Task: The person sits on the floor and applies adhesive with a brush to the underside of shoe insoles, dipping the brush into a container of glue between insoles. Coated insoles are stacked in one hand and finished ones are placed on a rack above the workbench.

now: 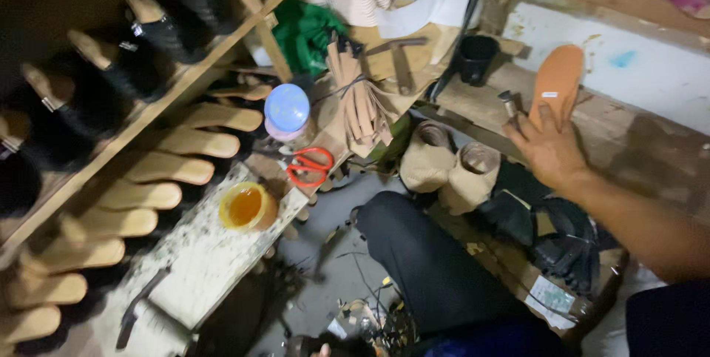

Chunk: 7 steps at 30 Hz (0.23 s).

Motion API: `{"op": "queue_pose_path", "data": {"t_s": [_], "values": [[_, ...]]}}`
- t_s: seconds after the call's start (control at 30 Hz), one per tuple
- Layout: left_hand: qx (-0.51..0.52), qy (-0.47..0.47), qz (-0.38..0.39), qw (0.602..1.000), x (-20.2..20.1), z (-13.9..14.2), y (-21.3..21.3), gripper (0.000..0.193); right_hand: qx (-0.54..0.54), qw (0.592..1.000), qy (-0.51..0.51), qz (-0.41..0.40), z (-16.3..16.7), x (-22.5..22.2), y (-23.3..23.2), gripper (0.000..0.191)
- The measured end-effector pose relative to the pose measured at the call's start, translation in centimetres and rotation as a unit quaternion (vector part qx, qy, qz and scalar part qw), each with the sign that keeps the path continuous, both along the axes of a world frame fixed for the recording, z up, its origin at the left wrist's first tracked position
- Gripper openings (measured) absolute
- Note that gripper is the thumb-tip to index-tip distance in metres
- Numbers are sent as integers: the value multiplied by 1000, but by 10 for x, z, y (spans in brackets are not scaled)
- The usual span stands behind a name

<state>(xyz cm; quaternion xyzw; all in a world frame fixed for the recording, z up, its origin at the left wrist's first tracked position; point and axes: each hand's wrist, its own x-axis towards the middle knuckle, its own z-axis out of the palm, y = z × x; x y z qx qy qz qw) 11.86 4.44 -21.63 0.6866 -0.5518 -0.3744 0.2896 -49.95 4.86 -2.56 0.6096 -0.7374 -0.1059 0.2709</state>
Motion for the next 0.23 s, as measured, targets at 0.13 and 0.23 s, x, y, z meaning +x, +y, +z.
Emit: {"op": "queue_pose_path", "data": {"t_s": [0.13,0.23], "values": [[-10,-2,-7,1000,-9,17,7,40,49,992,-112,-23,1,-38,-22,60],[-10,-9,-19,1000,-18,40,15,41,43,980,-189,37,26,-54,-65,55]]}}
